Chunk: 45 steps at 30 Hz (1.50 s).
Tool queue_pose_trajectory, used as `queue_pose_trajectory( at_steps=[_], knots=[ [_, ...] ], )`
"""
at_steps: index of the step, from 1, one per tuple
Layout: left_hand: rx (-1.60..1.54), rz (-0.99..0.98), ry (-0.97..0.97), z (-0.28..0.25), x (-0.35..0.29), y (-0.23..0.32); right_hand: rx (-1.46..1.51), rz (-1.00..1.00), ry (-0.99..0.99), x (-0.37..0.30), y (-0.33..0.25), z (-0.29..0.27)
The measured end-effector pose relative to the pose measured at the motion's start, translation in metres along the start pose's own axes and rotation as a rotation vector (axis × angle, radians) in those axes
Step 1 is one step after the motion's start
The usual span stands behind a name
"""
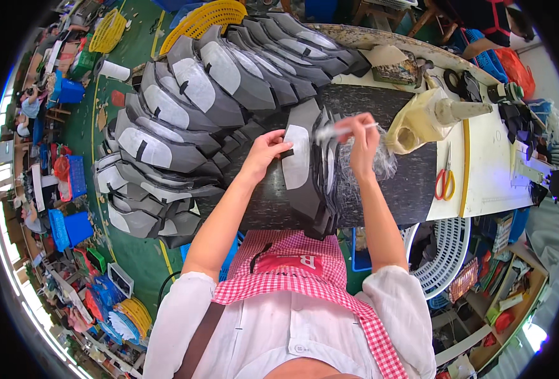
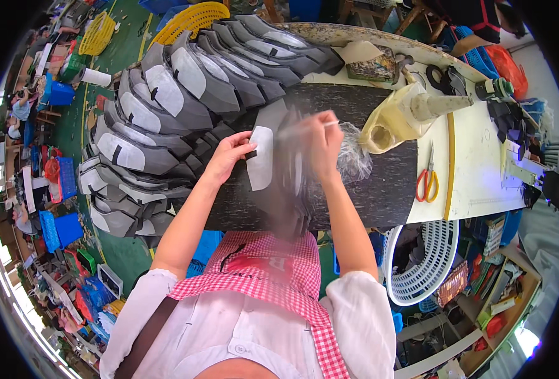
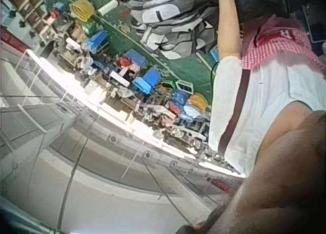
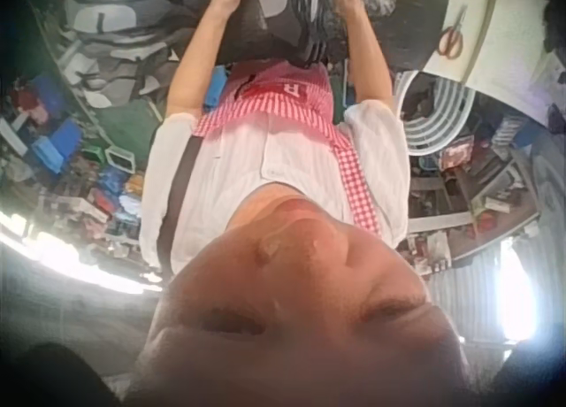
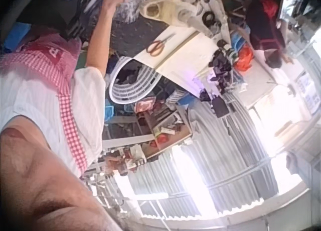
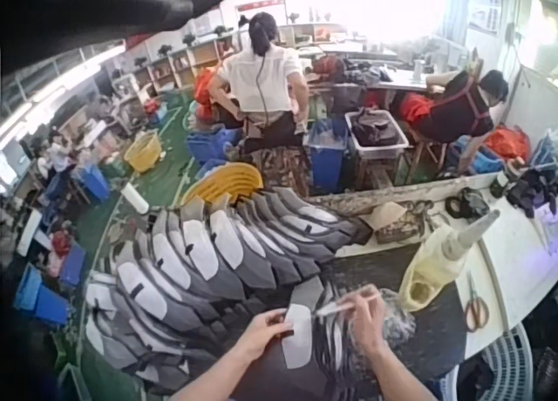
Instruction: The person applies adhesive to foam shoe components using an applicator stick, stacks the glued pieces together, and moves a glue container on the workbench.
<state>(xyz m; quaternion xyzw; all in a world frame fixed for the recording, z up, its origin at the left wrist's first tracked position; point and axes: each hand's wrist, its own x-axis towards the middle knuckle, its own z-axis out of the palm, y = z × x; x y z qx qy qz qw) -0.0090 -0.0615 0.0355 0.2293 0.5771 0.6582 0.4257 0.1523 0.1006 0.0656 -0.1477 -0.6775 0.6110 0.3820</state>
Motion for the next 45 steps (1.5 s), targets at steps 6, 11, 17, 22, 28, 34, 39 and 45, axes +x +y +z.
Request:
queue_pose_trajectory(
  at_steps=[6,11,17,22,28,34,39,45],
  knots=[
    [0.090,0.080,0.086,0.000,0.001,-0.005,-0.150,0.011,0.187,-0.032,0.038,0.017],
    [-0.020,-0.050,-0.124,-0.019,0.015,0.006,-0.111,-0.016,-0.082,-0.087,0.012,0.001],
    [0.165,0.242,-0.113,0.005,0.006,0.012,-0.398,-0.496,-0.316,-0.117,0.040,-0.014],
    [0.023,0.392,-0.122,0.011,-0.025,0.007,-0.385,-0.188,-0.246,-0.162,0.040,-0.034],
    [-0.094,0.483,-0.213,0.029,-0.059,0.013,-0.432,-0.171,-0.141,-0.139,0.007,-0.020],
    [-0.041,0.391,-0.203,0.041,-0.119,0.007,0.089,-0.150,0.216,-0.081,-0.040,0.016],
    [-0.155,0.643,0.298,-0.002,-0.102,0.116,-0.183,0.134,-0.026,-0.102,0.009,-0.040],
    [1.184,1.041,1.112,-0.155,0.007,0.142,-0.284,-0.071,0.527,-0.077,-0.002,-0.107]
  ],
)
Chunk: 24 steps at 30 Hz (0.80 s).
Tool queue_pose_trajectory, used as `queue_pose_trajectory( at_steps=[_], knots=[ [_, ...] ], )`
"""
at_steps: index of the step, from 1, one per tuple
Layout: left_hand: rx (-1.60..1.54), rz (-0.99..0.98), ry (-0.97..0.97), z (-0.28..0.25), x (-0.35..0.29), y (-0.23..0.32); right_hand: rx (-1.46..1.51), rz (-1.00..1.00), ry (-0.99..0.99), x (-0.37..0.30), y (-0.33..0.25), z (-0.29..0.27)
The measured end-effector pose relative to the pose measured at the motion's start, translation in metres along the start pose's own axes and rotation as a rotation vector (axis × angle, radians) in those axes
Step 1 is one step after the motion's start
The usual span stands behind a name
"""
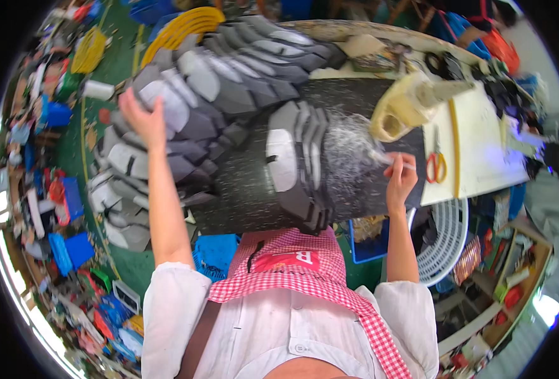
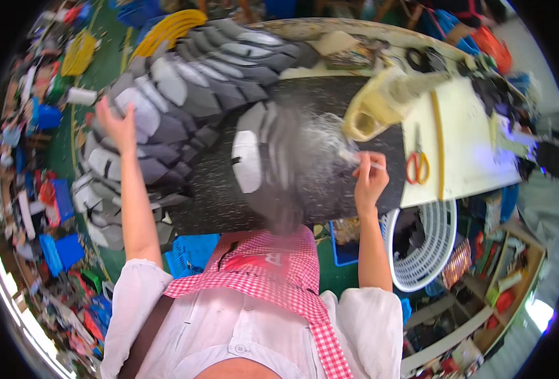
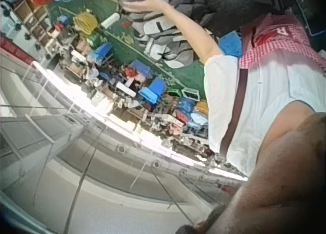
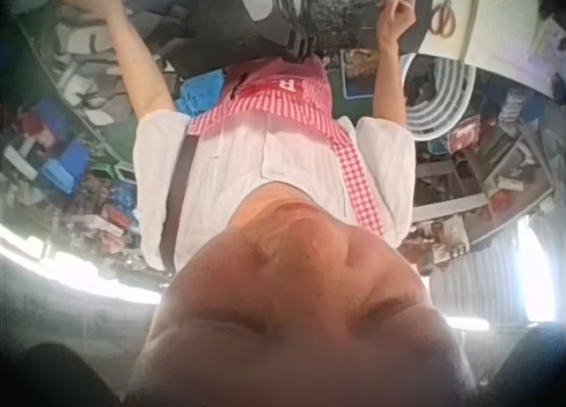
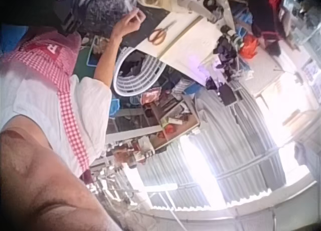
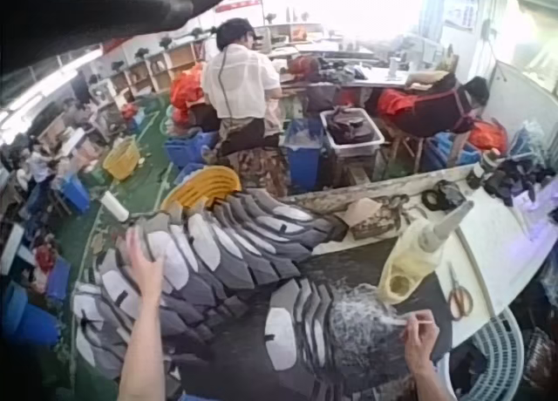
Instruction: The person applies adhesive to foam shoe components using an applicator stick, stacks the glued pieces together, and moves a glue container on the workbench.
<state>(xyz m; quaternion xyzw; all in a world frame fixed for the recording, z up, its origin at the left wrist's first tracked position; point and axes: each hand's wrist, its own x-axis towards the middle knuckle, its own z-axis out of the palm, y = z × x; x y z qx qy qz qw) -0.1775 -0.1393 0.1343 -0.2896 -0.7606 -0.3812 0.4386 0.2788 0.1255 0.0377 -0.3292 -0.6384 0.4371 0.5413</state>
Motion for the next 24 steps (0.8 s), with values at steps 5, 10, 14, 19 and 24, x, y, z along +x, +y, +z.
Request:
queue_pose_trajectory(
  at_steps=[5,10,14,19,24],
  knots=[
    [-0.395,0.082,-0.257,-0.006,-0.060,0.118,-0.247,-0.084,0.122,0.075,0.022,-0.013],
    [-0.722,-0.297,-0.980,0.015,-0.163,0.155,-0.753,-0.405,-0.086,0.123,0.047,0.000],
    [-1.095,-0.976,-1.179,0.023,-0.161,0.154,-0.338,0.228,-0.102,0.138,0.039,-0.023],
    [-1.290,-1.058,-1.151,0.032,-0.158,0.148,0.374,0.494,-0.074,0.109,0.040,-0.025],
    [-1.328,-1.034,-1.176,0.028,-0.160,0.147,0.574,0.385,-0.524,0.026,-0.020,0.090]
  ],
)
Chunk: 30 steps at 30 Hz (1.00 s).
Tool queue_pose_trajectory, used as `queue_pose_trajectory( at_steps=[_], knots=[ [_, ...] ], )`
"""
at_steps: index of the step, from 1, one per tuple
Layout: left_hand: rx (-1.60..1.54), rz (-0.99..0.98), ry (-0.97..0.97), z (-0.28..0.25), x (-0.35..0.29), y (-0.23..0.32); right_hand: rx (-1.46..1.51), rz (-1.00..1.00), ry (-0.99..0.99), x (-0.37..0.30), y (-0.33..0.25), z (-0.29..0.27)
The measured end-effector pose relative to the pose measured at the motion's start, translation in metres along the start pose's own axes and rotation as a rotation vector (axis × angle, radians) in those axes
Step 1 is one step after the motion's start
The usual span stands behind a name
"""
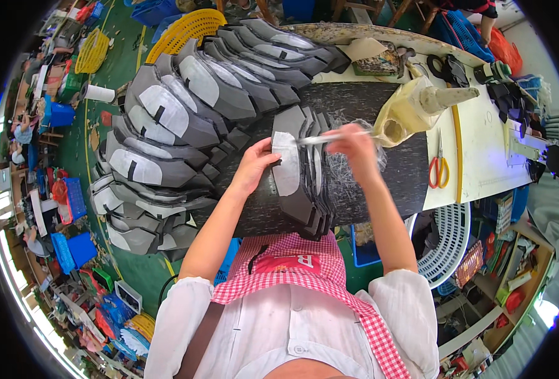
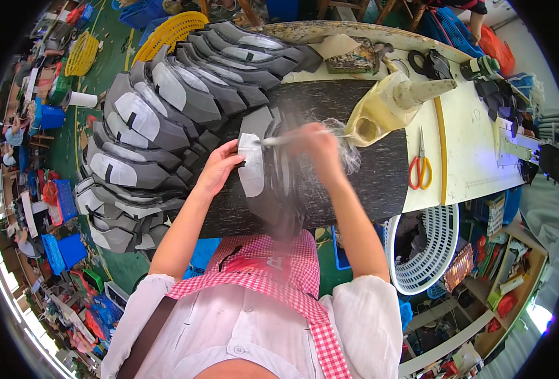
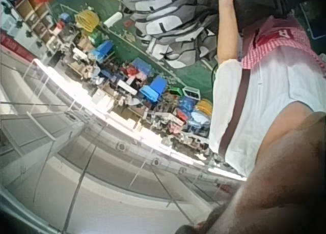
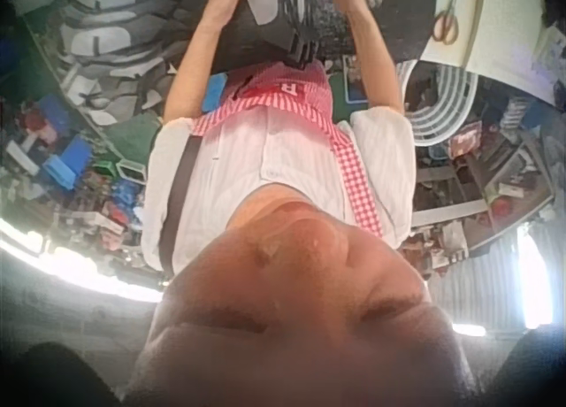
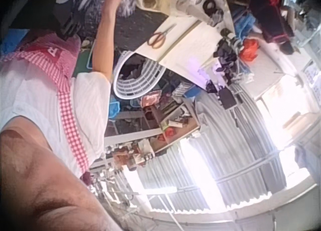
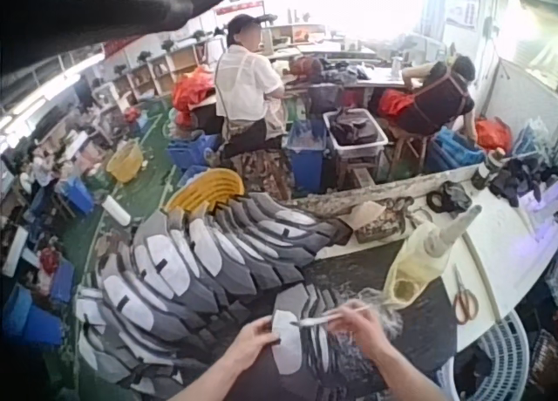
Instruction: The person applies adhesive to foam shoe components using an applicator stick, stacks the glued pieces together, and moves a glue container on the workbench.
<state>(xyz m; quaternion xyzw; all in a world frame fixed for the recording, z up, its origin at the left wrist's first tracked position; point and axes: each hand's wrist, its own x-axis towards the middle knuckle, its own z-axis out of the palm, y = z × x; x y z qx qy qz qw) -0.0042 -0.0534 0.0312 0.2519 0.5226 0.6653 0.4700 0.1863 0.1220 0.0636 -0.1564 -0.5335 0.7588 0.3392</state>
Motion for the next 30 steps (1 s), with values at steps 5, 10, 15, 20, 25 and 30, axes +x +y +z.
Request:
queue_pose_trajectory(
  at_steps=[5,10,15,20,25,30],
  knots=[
    [0.101,0.067,0.063,0.003,-0.001,-0.003,-0.500,-0.242,0.228,0.048,0.016,0.032],
    [0.089,0.039,0.044,-0.013,-0.001,-0.002,-0.443,-0.247,0.083,-0.014,0.054,0.029],
    [0.120,0.081,0.015,-0.015,0.010,0.007,-0.633,-0.217,-0.140,-0.079,0.045,0.006],
    [0.153,0.256,-0.019,-0.004,0.014,0.025,-0.759,-0.674,-0.223,-0.060,0.005,0.052],
    [0.246,0.330,-0.014,0.018,-0.021,0.019,-0.843,-0.551,-0.285,-0.142,0.044,0.011],
    [0.033,0.140,0.011,0.032,-0.049,0.037,-1.017,-0.694,-0.438,-0.131,-0.008,0.069]
  ],
)
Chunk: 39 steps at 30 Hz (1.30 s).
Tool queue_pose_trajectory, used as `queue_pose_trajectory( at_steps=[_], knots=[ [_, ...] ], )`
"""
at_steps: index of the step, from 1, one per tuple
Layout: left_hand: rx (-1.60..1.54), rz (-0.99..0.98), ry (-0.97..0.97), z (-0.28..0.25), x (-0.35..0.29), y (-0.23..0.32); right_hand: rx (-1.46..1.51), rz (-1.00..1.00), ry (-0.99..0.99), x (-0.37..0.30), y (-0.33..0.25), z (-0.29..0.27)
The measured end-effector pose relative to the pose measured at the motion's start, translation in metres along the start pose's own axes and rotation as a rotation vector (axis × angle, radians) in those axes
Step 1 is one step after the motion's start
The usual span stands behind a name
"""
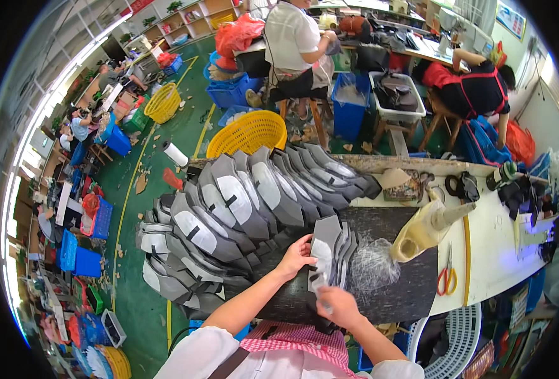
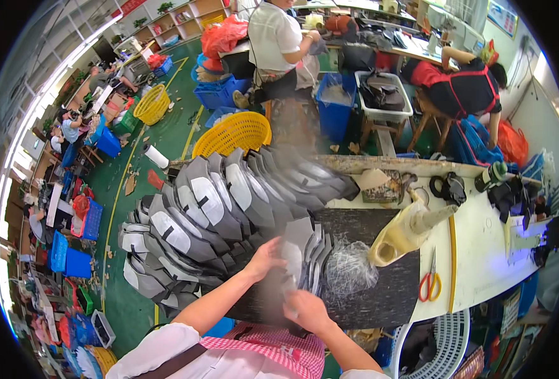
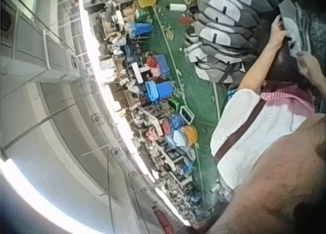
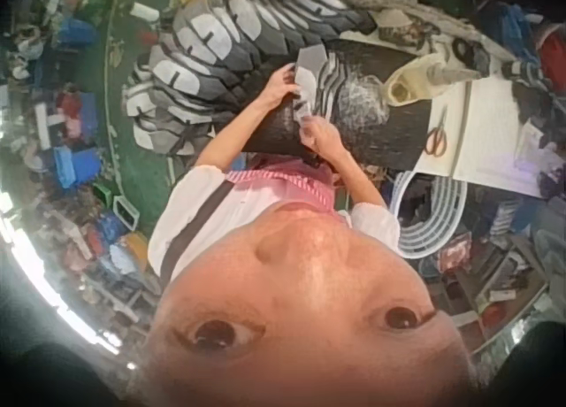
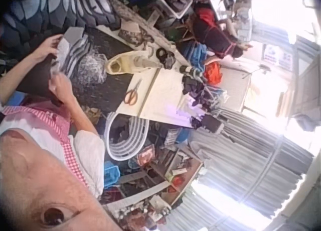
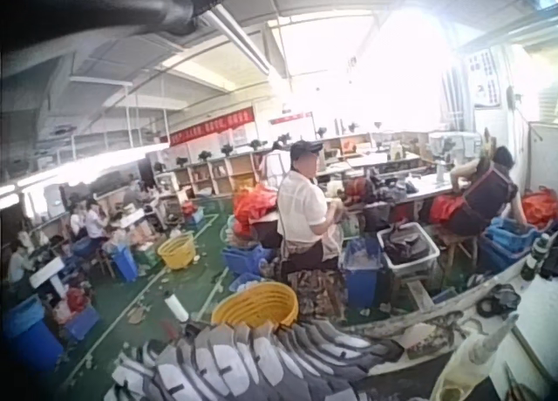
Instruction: The person applies adhesive to foam shoe components using an applicator stick, stacks the glued pieces together, and moves a glue container on the workbench.
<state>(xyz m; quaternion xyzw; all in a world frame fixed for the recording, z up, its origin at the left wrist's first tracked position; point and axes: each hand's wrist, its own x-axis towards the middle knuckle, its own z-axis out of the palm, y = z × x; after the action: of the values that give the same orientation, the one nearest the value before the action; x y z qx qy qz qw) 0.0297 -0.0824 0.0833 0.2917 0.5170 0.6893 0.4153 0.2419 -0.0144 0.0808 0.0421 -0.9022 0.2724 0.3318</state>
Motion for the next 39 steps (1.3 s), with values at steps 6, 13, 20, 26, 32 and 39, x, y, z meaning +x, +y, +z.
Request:
queue_pose_trajectory(
  at_steps=[6,13,20,26,32,39],
  knots=[
    [0.046,0.248,-0.091,0.000,-0.028,-0.012,0.612,0.623,0.552,-0.015,0.022,-0.020],
    [0.069,0.383,-0.046,0.010,-0.096,0.025,0.678,0.631,0.240,-0.001,0.068,0.000],
    [0.152,0.628,0.685,-0.142,-0.048,0.142,0.589,0.730,0.657,-0.045,0.088,-0.021],
    [1.075,0.854,0.484,-0.034,0.053,0.162,0.168,0.734,0.749,-0.035,0.127,-0.079],
    [1.204,0.681,0.138,0.062,0.228,0.140,0.041,0.642,0.620,0.018,0.168,-0.081],
    [1.102,0.719,-0.246,0.059,0.094,0.028,-0.337,0.858,0.394,-0.047,0.173,-0.081]
  ],
)
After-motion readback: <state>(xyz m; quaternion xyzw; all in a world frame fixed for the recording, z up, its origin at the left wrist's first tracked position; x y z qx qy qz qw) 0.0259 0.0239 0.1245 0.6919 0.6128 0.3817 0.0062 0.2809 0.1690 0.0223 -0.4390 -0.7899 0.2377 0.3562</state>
